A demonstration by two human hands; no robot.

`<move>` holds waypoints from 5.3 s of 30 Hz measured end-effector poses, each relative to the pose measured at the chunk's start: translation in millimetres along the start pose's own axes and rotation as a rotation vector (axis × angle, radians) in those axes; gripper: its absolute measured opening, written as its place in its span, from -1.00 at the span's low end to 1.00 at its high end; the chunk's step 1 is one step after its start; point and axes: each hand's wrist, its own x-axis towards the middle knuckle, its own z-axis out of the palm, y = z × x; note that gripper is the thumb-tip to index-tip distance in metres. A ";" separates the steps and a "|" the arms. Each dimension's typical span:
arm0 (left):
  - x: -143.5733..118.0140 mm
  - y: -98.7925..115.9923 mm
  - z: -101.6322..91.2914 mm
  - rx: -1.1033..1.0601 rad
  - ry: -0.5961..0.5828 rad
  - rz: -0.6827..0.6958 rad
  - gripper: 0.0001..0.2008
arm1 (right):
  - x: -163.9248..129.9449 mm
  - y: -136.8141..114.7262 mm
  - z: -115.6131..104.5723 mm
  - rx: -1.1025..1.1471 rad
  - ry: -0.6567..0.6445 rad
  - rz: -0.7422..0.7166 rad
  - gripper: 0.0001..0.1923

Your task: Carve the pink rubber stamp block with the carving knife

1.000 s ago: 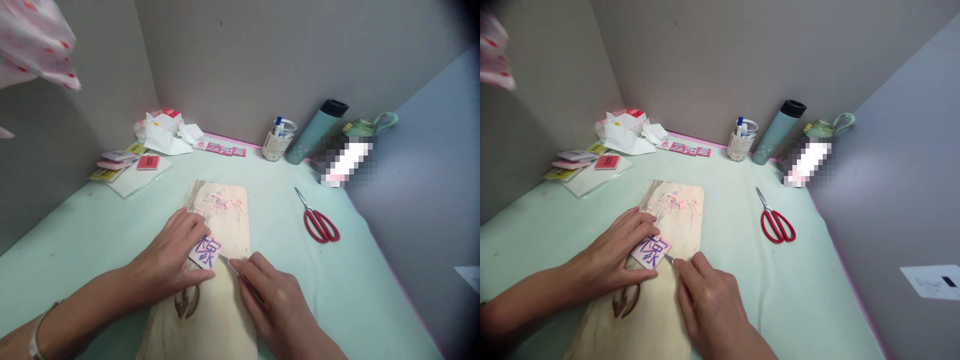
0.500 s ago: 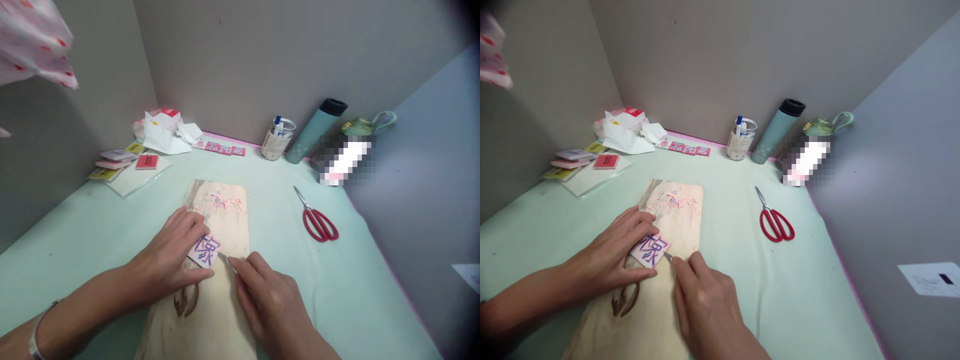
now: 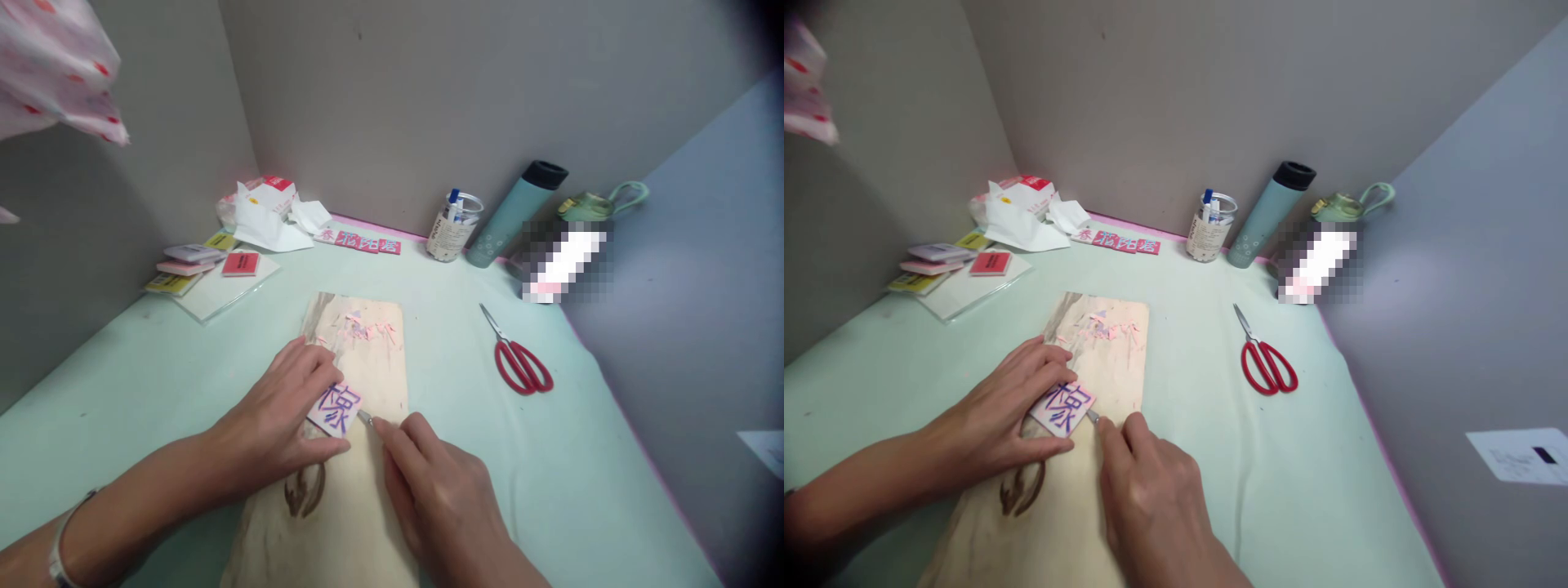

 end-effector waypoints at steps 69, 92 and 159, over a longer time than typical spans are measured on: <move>1.7 4.8 -3.8 -0.032 -0.034 -0.025 -0.66 | -2.6 8.0 -2.0 0.060 -0.076 0.009 -0.68; 0.0 2.5 -2.7 -0.044 0.002 0.004 -0.64 | 4.0 16.4 -11.5 0.406 -0.186 0.115 -0.68; -1.5 -9.5 4.7 -0.070 0.008 0.051 -0.56 | 4.2 31.8 -14.4 0.696 -0.258 0.357 -0.61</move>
